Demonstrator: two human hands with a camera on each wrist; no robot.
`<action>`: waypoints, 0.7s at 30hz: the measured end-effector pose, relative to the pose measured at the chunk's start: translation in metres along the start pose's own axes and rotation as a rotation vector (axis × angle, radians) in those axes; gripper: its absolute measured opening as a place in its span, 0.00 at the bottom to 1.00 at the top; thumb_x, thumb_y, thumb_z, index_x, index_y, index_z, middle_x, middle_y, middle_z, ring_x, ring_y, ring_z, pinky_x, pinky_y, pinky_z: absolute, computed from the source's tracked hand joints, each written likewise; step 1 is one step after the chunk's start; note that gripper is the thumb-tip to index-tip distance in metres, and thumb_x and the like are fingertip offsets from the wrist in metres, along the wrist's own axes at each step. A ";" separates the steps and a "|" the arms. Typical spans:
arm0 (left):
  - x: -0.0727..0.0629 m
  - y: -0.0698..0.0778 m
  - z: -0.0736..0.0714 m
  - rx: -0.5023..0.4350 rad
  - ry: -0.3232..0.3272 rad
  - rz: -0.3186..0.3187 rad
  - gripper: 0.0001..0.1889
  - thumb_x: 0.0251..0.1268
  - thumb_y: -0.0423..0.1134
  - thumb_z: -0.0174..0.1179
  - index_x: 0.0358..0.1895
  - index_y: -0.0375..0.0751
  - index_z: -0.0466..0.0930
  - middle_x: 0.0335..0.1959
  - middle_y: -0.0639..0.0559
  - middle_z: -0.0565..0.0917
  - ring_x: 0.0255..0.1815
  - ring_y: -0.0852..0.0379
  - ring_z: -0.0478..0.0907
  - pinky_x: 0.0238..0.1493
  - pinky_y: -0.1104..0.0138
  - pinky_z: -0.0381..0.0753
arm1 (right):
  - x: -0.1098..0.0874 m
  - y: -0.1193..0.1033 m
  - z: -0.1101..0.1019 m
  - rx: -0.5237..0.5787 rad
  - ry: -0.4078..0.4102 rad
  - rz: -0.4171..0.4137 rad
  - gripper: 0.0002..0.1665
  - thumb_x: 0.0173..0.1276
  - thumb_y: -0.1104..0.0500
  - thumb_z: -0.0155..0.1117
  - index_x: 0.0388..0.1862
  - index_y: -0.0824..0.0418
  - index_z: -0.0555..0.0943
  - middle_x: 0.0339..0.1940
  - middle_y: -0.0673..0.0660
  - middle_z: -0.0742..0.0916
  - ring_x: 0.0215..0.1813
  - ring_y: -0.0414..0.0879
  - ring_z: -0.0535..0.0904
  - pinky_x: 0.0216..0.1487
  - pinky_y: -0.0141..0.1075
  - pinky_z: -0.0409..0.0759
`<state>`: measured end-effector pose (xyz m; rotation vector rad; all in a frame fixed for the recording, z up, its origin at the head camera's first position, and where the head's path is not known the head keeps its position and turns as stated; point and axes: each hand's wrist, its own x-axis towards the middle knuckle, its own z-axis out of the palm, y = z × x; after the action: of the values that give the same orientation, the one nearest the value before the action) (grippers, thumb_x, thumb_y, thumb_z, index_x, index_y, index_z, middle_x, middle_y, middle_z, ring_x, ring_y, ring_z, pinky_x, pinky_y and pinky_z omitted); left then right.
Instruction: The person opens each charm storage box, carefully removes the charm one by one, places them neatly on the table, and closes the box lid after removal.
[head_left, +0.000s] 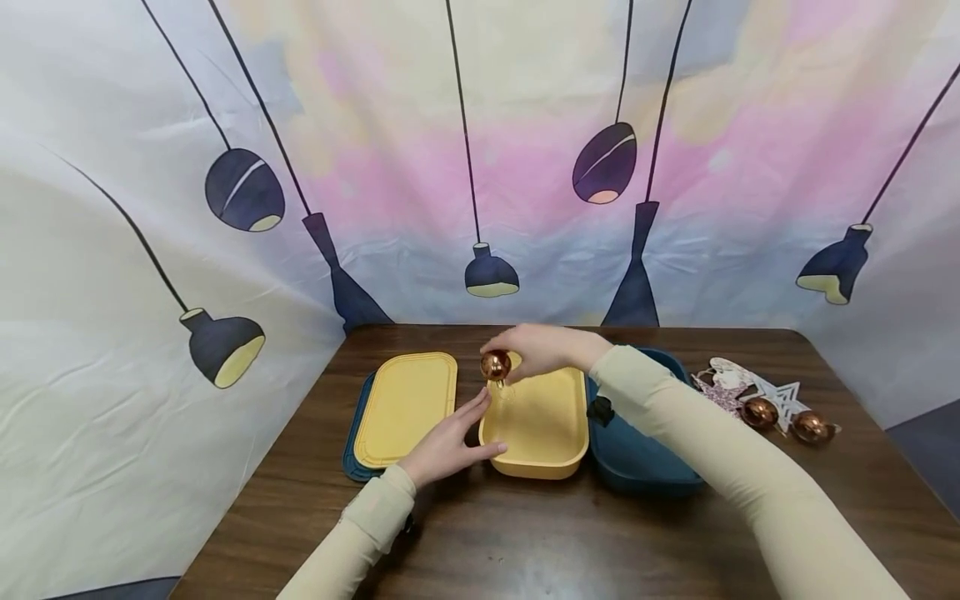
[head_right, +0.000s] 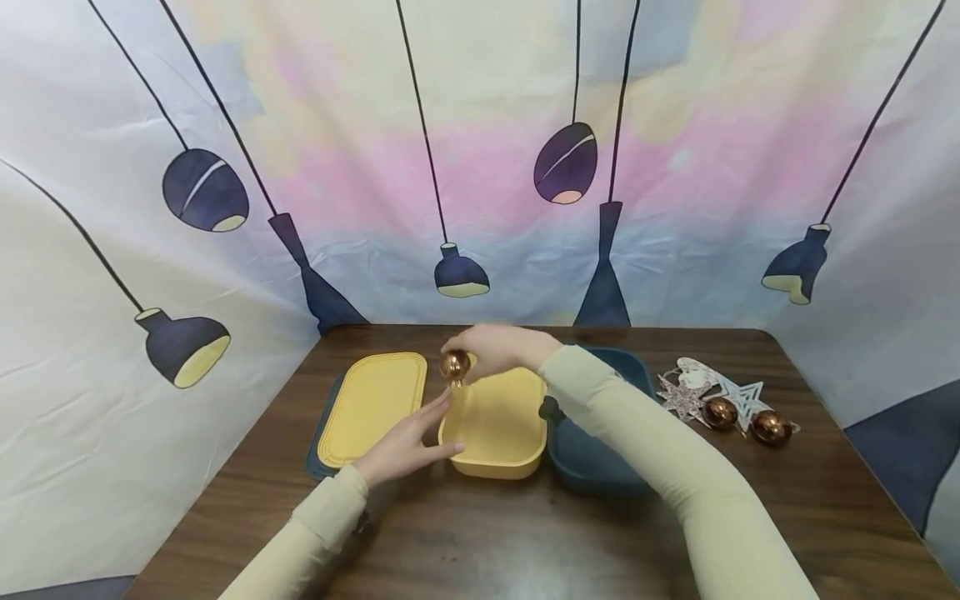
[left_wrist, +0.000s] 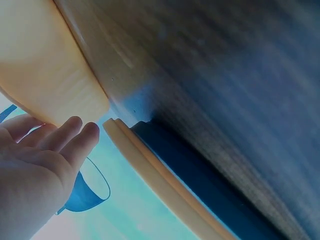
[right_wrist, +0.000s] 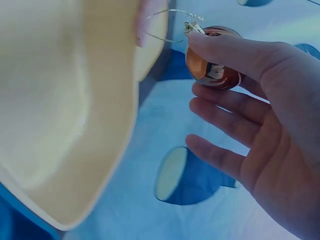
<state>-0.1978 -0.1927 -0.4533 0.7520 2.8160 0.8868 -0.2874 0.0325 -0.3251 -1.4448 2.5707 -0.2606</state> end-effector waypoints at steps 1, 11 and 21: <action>0.000 0.000 -0.001 -0.002 0.002 0.000 0.51 0.64 0.71 0.58 0.81 0.44 0.53 0.82 0.50 0.51 0.79 0.47 0.55 0.72 0.47 0.64 | 0.001 0.000 -0.006 -0.006 0.013 -0.006 0.37 0.69 0.54 0.71 0.75 0.59 0.71 0.69 0.58 0.79 0.66 0.51 0.76 0.66 0.46 0.73; 0.000 0.001 -0.001 0.000 -0.011 0.000 0.51 0.64 0.71 0.58 0.81 0.43 0.53 0.82 0.52 0.51 0.79 0.49 0.54 0.73 0.50 0.63 | 0.003 -0.011 -0.053 -0.007 0.103 -0.027 0.36 0.70 0.54 0.70 0.74 0.59 0.71 0.67 0.56 0.80 0.64 0.49 0.77 0.65 0.45 0.74; 0.001 0.002 -0.002 0.011 -0.014 -0.011 0.51 0.63 0.71 0.58 0.81 0.45 0.52 0.82 0.53 0.50 0.79 0.50 0.54 0.73 0.51 0.62 | -0.009 -0.019 -0.097 -0.014 0.240 -0.014 0.39 0.71 0.52 0.69 0.77 0.56 0.68 0.65 0.54 0.81 0.62 0.47 0.77 0.65 0.45 0.73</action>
<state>-0.1981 -0.1921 -0.4503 0.7408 2.8124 0.8622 -0.2902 0.0363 -0.2261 -1.5215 2.7532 -0.4440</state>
